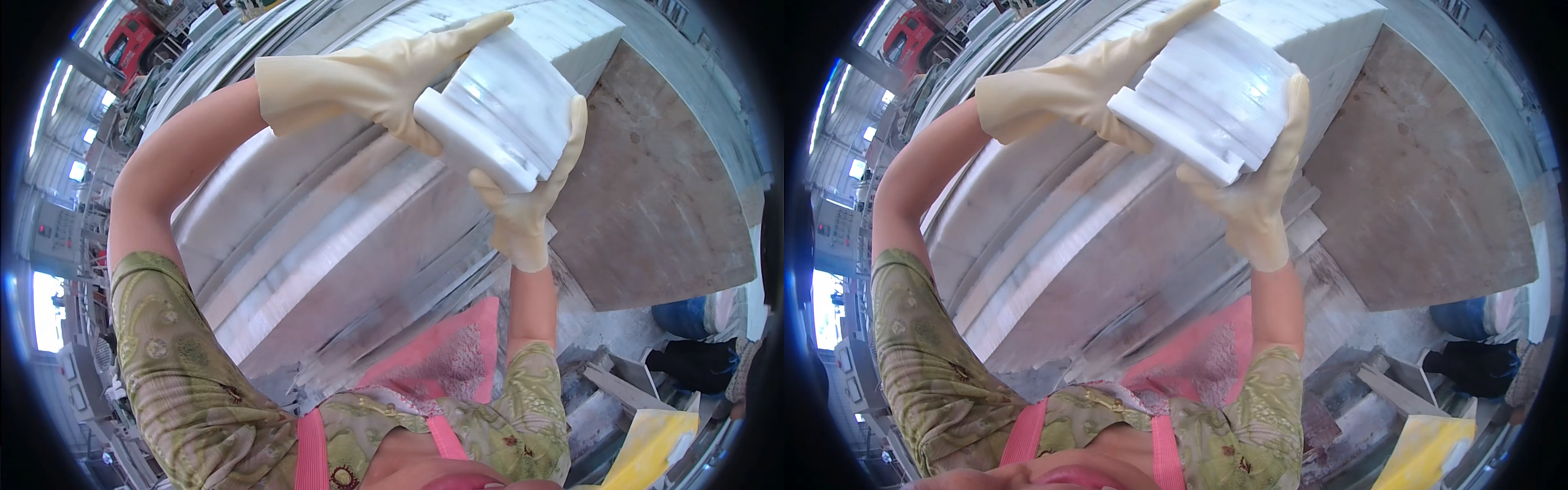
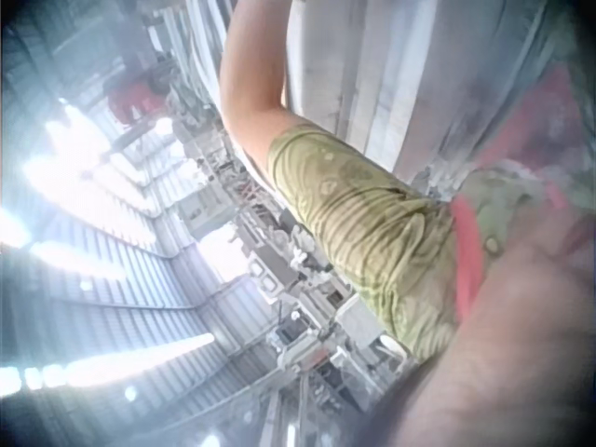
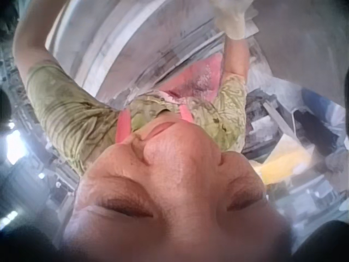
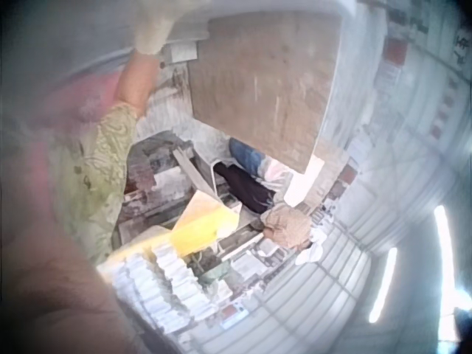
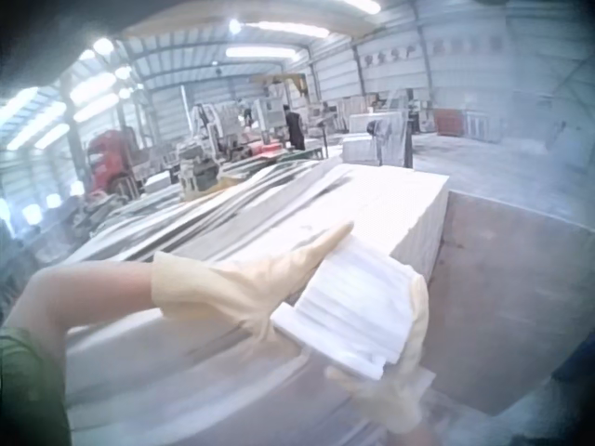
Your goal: The person repeatedly picks up stacks of white rectangular tiles from a nearby pile and places them onto a yellow platform on a machine. The person wears gloves and uses both hands to lift and align the tiles. Another worker is visible in the background handling similar materials.
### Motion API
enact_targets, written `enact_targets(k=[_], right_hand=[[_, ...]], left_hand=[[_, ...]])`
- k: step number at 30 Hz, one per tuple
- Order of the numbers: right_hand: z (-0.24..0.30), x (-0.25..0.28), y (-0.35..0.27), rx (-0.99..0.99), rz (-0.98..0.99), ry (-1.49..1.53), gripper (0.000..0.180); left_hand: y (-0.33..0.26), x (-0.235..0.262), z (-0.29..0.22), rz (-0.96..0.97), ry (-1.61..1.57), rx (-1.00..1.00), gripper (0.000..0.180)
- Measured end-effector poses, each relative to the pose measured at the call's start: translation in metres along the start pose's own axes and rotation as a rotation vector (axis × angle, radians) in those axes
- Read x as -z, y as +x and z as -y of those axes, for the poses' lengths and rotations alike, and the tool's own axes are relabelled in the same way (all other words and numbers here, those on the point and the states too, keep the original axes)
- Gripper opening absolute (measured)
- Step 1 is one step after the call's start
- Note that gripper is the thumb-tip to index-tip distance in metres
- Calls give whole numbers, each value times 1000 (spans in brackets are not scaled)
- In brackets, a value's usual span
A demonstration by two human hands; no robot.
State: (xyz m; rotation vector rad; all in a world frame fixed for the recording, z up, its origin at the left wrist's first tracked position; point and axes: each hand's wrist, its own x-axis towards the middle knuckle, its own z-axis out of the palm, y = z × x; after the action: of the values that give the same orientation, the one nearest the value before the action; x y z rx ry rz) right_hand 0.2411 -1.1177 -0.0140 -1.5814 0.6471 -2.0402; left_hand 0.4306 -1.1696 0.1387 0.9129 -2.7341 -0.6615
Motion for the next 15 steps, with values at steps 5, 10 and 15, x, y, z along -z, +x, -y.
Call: enact_targets(k=[5, 10, 15], right_hand=[[-13, -3, 0, 116, 55, -318, 136], [-7, -12, 1, 57, 54, -350, 130], [8, -22, 11, 0, 86, -664, 124]], left_hand=[[5, 5, 19, -39, 20, -80, 139], [5, 4, 24, -139, 486, 16, 134], [1, 18, 14, -77, 827, 58, 106]])
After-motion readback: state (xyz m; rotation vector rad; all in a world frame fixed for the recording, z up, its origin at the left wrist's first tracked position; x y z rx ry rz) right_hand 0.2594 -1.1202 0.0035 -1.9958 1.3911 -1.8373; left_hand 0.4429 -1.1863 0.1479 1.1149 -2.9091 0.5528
